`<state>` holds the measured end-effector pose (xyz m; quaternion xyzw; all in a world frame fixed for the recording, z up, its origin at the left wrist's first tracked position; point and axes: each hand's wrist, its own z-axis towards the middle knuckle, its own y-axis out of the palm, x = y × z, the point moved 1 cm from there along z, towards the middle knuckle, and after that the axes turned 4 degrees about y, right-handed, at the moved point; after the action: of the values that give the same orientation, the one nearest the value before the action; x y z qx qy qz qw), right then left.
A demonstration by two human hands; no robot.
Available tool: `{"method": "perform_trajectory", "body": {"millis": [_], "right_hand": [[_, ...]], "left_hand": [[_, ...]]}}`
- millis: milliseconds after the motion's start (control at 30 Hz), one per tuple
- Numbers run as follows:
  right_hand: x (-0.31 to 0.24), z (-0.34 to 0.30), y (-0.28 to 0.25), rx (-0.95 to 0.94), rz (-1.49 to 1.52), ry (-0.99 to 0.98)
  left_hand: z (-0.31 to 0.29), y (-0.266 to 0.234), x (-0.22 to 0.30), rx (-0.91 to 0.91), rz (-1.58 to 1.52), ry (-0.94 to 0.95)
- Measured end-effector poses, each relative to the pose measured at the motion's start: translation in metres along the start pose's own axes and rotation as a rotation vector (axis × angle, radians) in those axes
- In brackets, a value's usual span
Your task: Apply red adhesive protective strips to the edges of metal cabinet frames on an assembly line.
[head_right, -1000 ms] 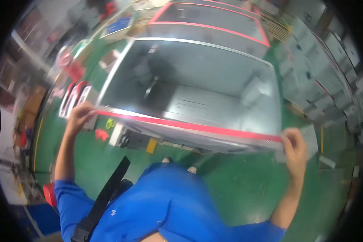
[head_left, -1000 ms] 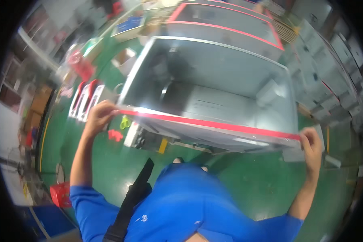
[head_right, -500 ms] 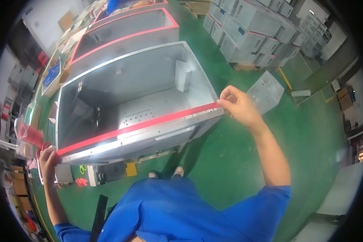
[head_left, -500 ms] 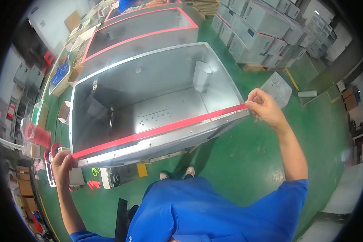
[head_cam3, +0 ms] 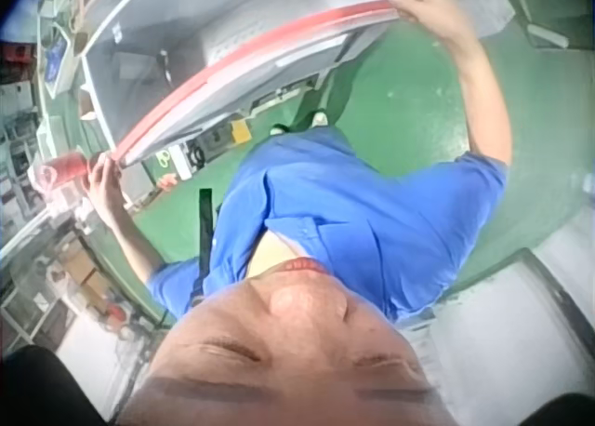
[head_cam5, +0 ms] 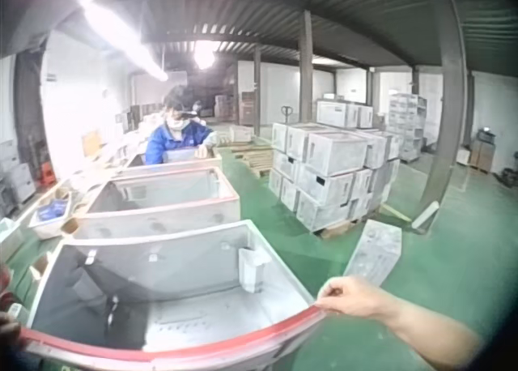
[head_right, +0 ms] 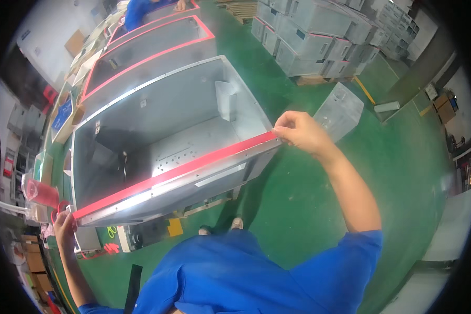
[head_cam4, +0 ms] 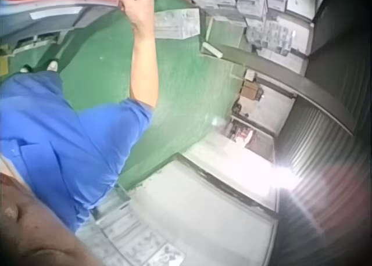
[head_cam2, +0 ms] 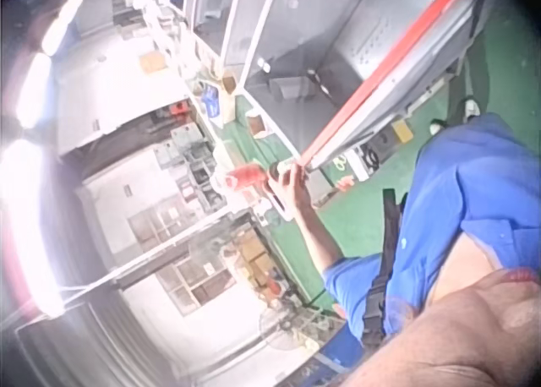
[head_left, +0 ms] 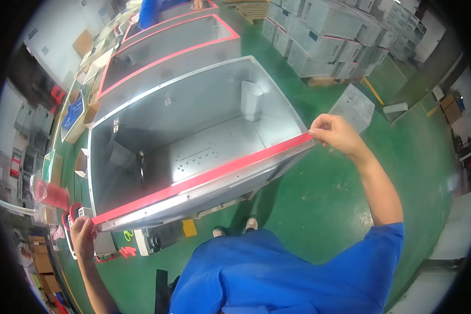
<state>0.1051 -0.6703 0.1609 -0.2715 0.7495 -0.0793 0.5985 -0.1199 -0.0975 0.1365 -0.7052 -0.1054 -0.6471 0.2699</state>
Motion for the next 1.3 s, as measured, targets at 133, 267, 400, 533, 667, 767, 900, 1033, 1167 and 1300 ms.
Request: {"method": "perform_trajectory", "body": {"millis": [133, 267, 400, 533, 667, 767, 900, 1033, 1167, 1300], "right_hand": [[0.002, 0.002, -0.004, -0.031, -0.085, -0.006], [0.007, 0.006, -0.008, -0.057, -0.130, -0.011], [0.014, 0.011, -0.011, -0.102, -0.102, -0.008], [0.015, 0.013, -0.013, -0.114, -0.124, -0.048], [0.017, 0.015, -0.014, -0.120, -0.103, -0.058], [0.016, 0.015, -0.014, -0.131, -0.085, -0.066], [0.014, 0.013, -0.013, -0.132, -0.073, -0.072], [0.017, 0.015, -0.014, -0.146, -0.058, -0.075], [0.018, 0.017, -0.015, -0.159, -0.035, -0.082], [0.015, 0.017, -0.016, -0.164, -0.060, -0.070]], "left_hand": [[0.000, -0.001, -0.001, -0.027, 0.055, 0.037], [-0.002, 0.002, -0.001, -0.014, 0.100, -0.029], [-0.004, 0.002, 0.002, -0.051, 0.110, -0.049], [-0.005, 0.002, 0.004, -0.055, 0.086, -0.067], [-0.006, 0.002, 0.001, -0.040, 0.055, -0.069], [-0.005, 0.001, 0.001, -0.036, 0.067, -0.080], [-0.007, 0.002, 0.001, -0.025, 0.076, -0.081], [-0.006, -0.001, -0.002, -0.033, 0.047, -0.057], [-0.005, -0.002, -0.003, -0.038, 0.045, -0.061], [-0.008, 0.003, -0.001, -0.024, 0.074, -0.041]]}}
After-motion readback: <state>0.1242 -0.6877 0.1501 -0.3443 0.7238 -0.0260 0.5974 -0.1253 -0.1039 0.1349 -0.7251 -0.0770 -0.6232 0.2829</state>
